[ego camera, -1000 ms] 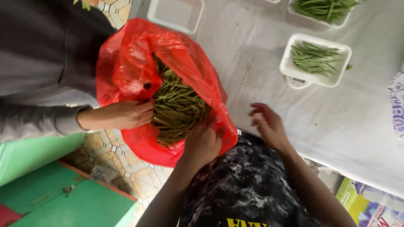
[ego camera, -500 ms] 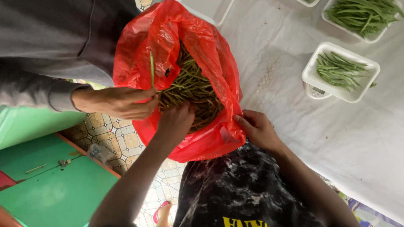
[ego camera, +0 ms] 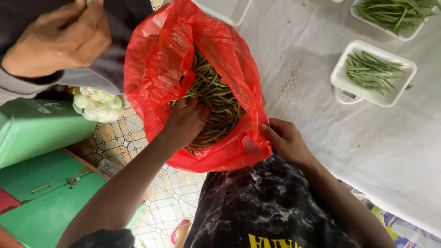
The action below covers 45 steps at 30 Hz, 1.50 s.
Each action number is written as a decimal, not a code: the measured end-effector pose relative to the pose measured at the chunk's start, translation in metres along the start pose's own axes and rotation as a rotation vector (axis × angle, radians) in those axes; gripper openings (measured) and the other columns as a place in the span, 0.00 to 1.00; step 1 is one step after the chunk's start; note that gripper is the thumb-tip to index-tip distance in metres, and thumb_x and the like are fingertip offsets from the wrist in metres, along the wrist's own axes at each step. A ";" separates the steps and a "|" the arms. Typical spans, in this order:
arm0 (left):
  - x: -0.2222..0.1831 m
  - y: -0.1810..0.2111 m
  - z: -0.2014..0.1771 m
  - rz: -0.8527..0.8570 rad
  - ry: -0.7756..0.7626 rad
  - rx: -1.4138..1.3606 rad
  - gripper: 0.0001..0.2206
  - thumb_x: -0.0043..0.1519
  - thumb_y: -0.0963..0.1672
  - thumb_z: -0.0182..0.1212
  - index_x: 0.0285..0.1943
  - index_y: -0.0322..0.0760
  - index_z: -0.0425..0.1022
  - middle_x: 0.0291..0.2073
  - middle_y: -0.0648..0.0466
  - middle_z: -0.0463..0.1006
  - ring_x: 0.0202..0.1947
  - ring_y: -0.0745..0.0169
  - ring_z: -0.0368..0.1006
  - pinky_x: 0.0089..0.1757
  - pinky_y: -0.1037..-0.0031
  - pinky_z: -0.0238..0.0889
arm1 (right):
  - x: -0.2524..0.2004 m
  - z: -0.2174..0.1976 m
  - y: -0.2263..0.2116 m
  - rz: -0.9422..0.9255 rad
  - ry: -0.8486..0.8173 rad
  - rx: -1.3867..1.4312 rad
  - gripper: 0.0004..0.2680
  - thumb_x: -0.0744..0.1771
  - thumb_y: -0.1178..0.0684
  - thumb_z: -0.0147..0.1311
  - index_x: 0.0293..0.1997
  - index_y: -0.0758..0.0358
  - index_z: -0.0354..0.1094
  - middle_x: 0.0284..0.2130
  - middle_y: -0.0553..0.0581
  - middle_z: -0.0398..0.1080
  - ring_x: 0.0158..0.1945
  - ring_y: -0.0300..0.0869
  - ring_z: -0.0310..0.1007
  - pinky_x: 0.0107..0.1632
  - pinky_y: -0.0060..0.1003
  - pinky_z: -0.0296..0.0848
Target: The person takes green beans from a red plastic bag, snaps off the ends, and places them into white containers on a digital scale. Another person assists by handing over beans and moving filled containers aside.
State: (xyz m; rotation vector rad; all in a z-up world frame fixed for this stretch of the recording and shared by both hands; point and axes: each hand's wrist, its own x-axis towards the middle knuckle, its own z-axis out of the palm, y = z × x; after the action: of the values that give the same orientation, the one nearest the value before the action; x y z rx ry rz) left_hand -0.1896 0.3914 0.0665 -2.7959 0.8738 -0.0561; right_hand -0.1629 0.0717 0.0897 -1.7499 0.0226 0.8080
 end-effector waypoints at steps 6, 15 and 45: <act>-0.005 -0.013 0.021 0.033 -0.197 -0.195 0.32 0.34 0.52 0.76 0.48 0.44 0.74 0.34 0.55 0.74 0.48 0.47 0.64 0.45 0.51 0.54 | -0.006 0.001 -0.016 -0.040 0.007 0.073 0.12 0.70 0.50 0.54 0.29 0.65 0.73 0.16 0.53 0.65 0.24 0.39 0.64 0.31 0.35 0.66; -0.020 -0.008 0.070 -0.049 -0.576 -0.243 0.48 0.52 0.55 0.72 0.81 0.50 0.46 0.61 0.53 0.72 0.72 0.47 0.54 0.68 0.46 0.35 | -0.003 0.000 -0.010 -0.095 -0.009 0.108 0.12 0.71 0.51 0.53 0.30 0.66 0.73 0.16 0.53 0.65 0.24 0.38 0.63 0.30 0.33 0.65; 0.032 -0.004 -0.040 0.054 -0.779 -0.302 0.36 0.60 0.38 0.57 0.80 0.35 0.49 0.45 0.46 0.83 0.52 0.38 0.77 0.65 0.37 0.43 | -0.010 0.006 -0.031 0.022 0.025 0.060 0.11 0.71 0.50 0.54 0.35 0.66 0.74 0.21 0.56 0.67 0.30 0.40 0.65 0.34 0.36 0.68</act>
State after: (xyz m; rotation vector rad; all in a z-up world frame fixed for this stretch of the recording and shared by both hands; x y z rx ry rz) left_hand -0.1654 0.3689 0.1051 -2.6541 0.7780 1.1667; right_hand -0.1605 0.0843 0.1206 -1.7053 0.0826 0.7939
